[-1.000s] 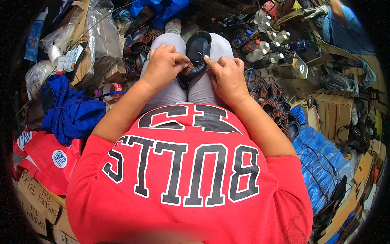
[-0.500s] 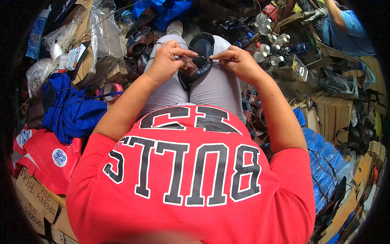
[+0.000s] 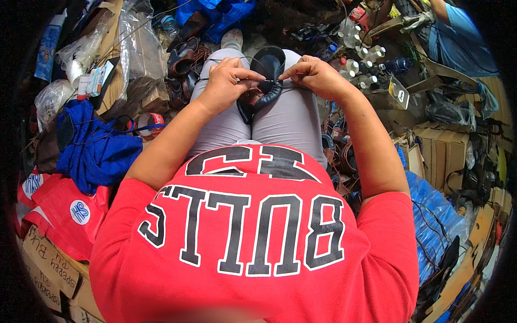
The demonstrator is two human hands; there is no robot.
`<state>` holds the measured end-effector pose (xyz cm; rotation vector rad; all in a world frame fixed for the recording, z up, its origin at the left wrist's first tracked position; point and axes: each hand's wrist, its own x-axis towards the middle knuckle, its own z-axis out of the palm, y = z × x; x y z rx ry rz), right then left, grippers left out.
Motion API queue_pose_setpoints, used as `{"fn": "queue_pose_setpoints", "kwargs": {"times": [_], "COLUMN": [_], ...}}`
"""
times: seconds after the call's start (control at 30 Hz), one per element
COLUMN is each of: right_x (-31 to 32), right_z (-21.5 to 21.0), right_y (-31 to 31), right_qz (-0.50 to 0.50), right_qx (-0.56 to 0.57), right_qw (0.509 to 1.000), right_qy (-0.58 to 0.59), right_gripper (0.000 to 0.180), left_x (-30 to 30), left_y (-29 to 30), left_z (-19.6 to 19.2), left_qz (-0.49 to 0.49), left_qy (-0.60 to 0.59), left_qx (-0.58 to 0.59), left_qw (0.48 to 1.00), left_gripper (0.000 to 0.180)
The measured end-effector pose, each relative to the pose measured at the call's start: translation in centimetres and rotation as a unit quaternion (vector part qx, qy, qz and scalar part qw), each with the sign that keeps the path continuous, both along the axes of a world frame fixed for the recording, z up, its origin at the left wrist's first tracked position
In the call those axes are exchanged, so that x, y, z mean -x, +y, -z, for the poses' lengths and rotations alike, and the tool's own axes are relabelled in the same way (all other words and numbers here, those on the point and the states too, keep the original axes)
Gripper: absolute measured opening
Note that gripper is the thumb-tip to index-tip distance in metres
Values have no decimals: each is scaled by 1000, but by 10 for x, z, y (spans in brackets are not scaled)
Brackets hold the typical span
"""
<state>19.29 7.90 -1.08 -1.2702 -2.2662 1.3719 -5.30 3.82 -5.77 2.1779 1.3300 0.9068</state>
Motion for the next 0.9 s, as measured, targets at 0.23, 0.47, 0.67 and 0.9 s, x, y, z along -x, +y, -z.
{"fn": "queue_pose_setpoints", "kwargs": {"times": [0.23,0.47,0.67,0.9], "right_x": [-1,1,4,19], "right_z": [7,2,10,10], "right_y": [3,-13,-13,-7], "right_qz": [-1,-9,105,134], "right_qx": [36,-85,119,97], "right_qw": [999,996,983,983], "right_qy": [38,3,91,80], "right_gripper": [30,29,28,15], "left_x": [-7,-1,-8,-25], "left_y": [5,-9,-7,4], "left_z": [-5,-23,-7,-7], "left_qz": [22,40,-40,-33], "left_qy": [-12,42,-4,-62], "left_qx": [34,-10,145,237], "left_qw": [999,998,989,969], "left_gripper": [15,15,20,19]}}
